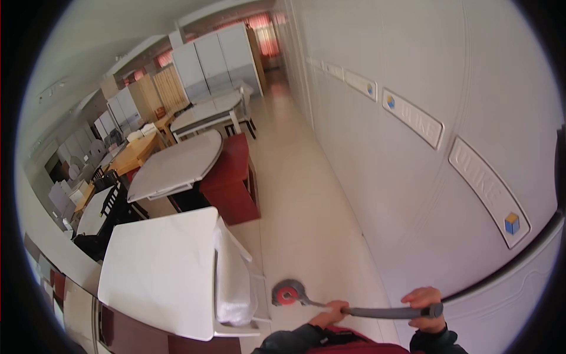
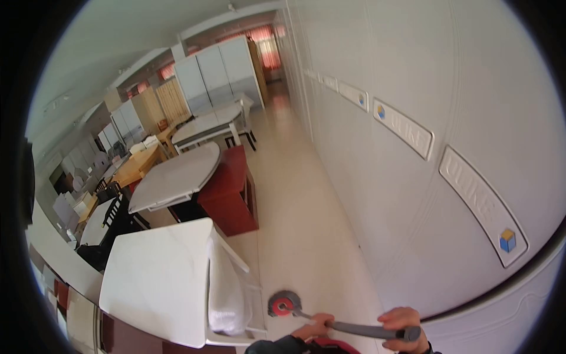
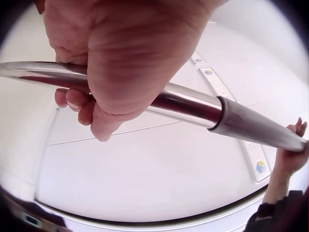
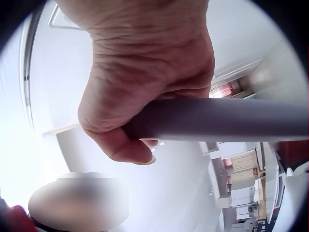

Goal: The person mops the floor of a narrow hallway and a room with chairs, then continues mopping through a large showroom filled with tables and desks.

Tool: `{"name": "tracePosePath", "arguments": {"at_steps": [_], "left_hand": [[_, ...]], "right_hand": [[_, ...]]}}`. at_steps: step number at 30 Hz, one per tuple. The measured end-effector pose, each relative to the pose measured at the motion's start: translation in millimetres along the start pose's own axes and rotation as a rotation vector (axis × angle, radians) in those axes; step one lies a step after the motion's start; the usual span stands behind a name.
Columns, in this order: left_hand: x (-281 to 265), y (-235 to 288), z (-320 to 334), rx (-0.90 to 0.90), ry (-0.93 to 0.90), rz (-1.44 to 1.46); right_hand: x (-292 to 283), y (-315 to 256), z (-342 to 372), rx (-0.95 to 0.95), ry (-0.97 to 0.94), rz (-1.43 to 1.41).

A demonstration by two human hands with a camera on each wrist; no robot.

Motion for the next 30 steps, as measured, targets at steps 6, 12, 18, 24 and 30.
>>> {"name": "tracePosePath", "arguments": {"at_steps": [6, 12, 18, 24, 30], "left_hand": [[93.1, -0.1, 15.2, -0.144, -0.066, -0.16], [220.8, 93.4, -1.0, -0.005, -0.27, -0.175], [304.5, 169.6, -10.5, 0.23, -0.399, 0.02], [306.0, 182.2, 33.1, 0.228, -0.401, 0.111], [233.4, 172.2, 116.8, 0.171, -0.093, 0.154]], "right_hand": [[-61.2, 15.7, 109.2, 0.295, 0.286, -0.158], [-143.1, -72.0, 209.8, 0.052, 0.375, -0.081], [-150.0, -159.1, 282.7, 0.06, 0.594, 0.354], [-91.0, -217.2, 295.0, -0.669, 0.166, 0.708], [-25.6, -232.2, 205.8, -0.38, 0.017, 0.112]]}}
Point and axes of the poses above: each hand's wrist, its own z-axis away from the middle knuckle, its own x-axis out of the palm, y = z × x, the point moved 9 cm from there along -z, towards the middle knuckle, and after that the axes turned 11 degrees about z, right-handed, at the moved point
